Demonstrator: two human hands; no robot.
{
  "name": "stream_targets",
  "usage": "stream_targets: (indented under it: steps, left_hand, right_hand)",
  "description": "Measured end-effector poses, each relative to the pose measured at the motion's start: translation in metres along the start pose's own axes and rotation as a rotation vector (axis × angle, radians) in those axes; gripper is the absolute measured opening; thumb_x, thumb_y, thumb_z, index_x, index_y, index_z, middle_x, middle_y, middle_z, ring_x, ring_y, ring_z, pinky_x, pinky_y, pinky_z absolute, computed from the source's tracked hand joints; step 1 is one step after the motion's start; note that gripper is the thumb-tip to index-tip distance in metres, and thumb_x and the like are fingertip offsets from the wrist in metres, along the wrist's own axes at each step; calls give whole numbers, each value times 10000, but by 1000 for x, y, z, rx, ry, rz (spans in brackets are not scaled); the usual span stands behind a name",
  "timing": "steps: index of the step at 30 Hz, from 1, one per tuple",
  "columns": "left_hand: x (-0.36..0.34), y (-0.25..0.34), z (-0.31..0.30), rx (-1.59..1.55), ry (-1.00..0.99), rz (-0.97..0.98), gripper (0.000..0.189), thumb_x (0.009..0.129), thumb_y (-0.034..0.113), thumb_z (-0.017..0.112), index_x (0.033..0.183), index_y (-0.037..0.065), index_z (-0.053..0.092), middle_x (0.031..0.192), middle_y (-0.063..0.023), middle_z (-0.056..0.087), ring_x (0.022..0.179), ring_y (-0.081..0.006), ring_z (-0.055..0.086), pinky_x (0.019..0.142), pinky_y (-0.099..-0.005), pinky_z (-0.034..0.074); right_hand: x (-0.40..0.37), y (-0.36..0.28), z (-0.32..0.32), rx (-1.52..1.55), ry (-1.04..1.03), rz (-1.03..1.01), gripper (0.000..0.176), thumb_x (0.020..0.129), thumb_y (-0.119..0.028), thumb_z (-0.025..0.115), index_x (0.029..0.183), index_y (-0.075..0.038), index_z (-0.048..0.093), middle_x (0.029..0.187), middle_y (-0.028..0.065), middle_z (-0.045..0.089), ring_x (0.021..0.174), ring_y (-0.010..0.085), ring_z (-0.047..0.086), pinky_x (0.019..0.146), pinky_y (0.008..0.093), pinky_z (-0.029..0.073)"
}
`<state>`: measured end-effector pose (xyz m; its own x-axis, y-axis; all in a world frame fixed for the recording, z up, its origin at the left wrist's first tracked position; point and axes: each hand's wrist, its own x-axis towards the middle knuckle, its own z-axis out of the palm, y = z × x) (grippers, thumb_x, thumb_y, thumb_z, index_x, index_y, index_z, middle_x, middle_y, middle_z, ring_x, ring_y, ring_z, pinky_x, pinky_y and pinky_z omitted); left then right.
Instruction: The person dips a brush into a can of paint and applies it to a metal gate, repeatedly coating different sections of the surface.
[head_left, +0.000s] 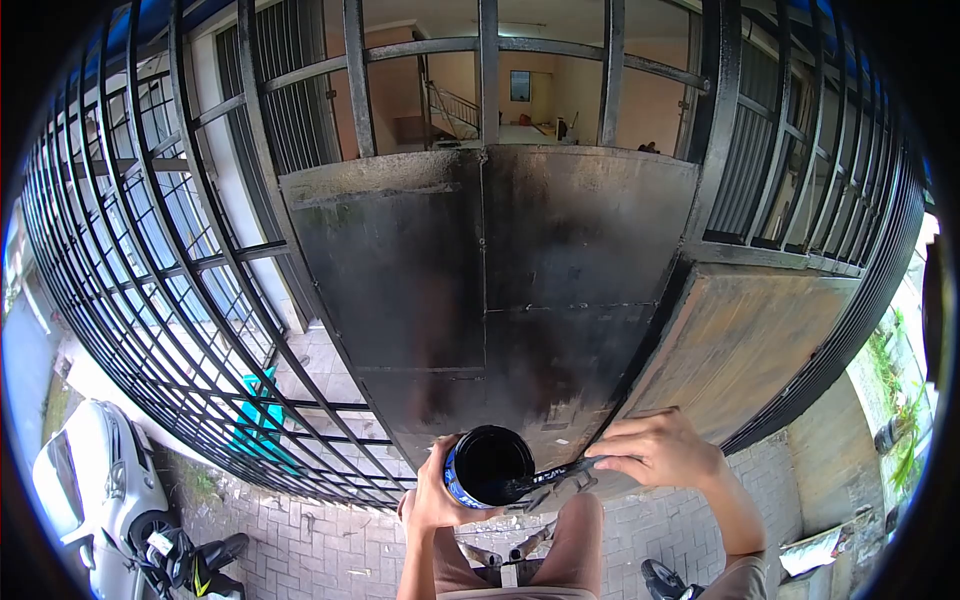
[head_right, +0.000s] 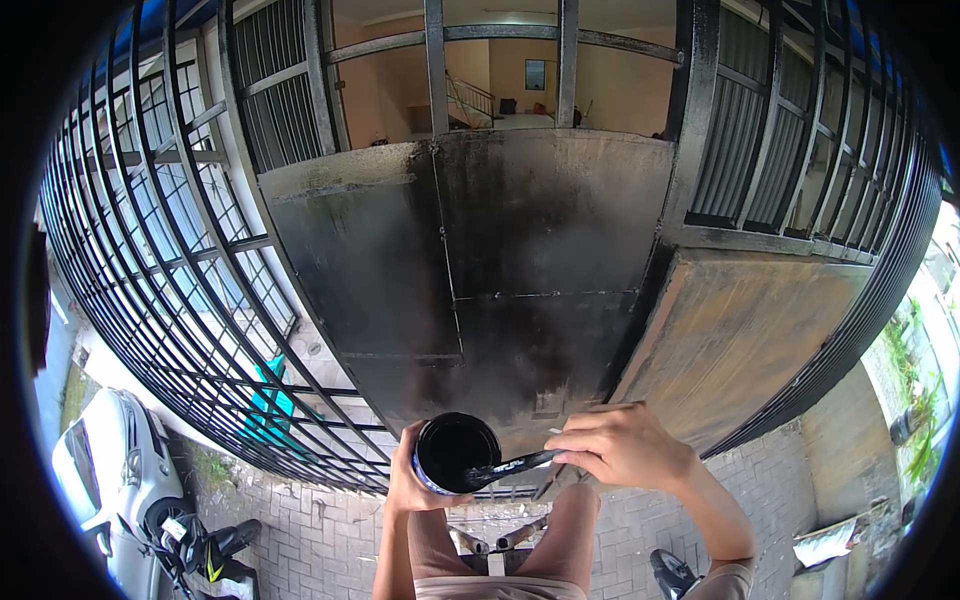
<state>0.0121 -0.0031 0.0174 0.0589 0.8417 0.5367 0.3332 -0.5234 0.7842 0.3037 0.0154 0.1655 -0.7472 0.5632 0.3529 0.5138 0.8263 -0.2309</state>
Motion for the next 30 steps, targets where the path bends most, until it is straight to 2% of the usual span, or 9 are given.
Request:
stream_targets:
  steps: [7, 13, 16, 19, 20, 22, 25, 30]
  left_hand:
    - [1, 0, -1, -38, -51, -53, 998, 388, 288, 909, 1211, -48, 456, 1085, -190, 634, 1017, -280, 637, 931, -379, 476]
    - [-3, -14, -8, -91, 24, -61, 1001, 383, 257, 900, 1223, -41, 444, 1101, -177, 630, 1037, -263, 624, 940, -381, 467]
    - [0, -13, -11, -93, 94, -14, 996, 406, 280, 904, 1217, -47, 427, 1069, -199, 643, 993, -289, 649, 912, -381, 487]
    - [0, -6, -16, -95, 164, -63, 988, 387, 241, 888, 1219, -30, 429, 1095, -171, 620, 1019, -269, 621, 921, -382, 474]
    - [-1, -6, -18, -106, 184, -83, 991, 379, 229, 882, 1223, -25, 429, 1108, -163, 609, 1031, -264, 609, 927, -382, 466]
    - [-3, -7, -21, -74, 199, -66, 982, 379, 231, 879, 1216, -16, 429, 1101, -158, 600, 1019, -264, 605, 913, -383, 469]
    - [-4, -9, -23, -62, 214, -64, 973, 380, 234, 877, 1209, -12, 430, 1095, -156, 596, 1010, -265, 604, 906, -387, 468]
    - [-5, -9, -24, -44, 199, -55, 987, 397, 270, 907, 1206, -36, 431, 1090, -167, 615, 1020, -269, 617, 921, -386, 473]
  right_hand:
    - [-1, -5, -11, -239, 22, -5, 159, 780, -219, 707, 924, -153, 726, 826, -50, 657, 732, 123, 620, 590, 254, 509]
    - [-12, 1, 21, -187, 240, 127, 156, 776, -204, 716, 918, -144, 698, 802, -26, 646, 711, 139, 614, 586, 259, 511]
    - [-18, 23, 69, 33, 482, 263, 157, 803, -167, 701, 945, -106, 677, 789, 26, 644, 679, 179, 620, 567, 276, 504]
    - [-38, 49, 152, 307, 630, 542, 172, 823, -130, 678, 979, -62, 649, 775, 86, 637, 650, 226, 619, 559, 300, 497]
    - [-45, 60, 187, 226, 628, 581, 150, 847, -108, 647, 974, -30, 630, 774, 122, 620, 619, 253, 614, 526, 320, 486]
    - [-40, 58, 228, 38, 759, 538, 141, 860, -80, 614, 994, -39, 616, 786, 121, 606, 592, 270, 608, 493, 340, 476]
    - [-29, 51, 277, -77, 757, 489, 204, 869, -98, 596, 1062, -32, 580, 820, 148, 596, 648, 341, 606, 518, 389, 483]
    - [-12, 46, 327, -80, 615, 678, 249, 901, -127, 541, 1135, -41, 550, 866, 155, 615, 670, 352, 621, 533, 419, 503]
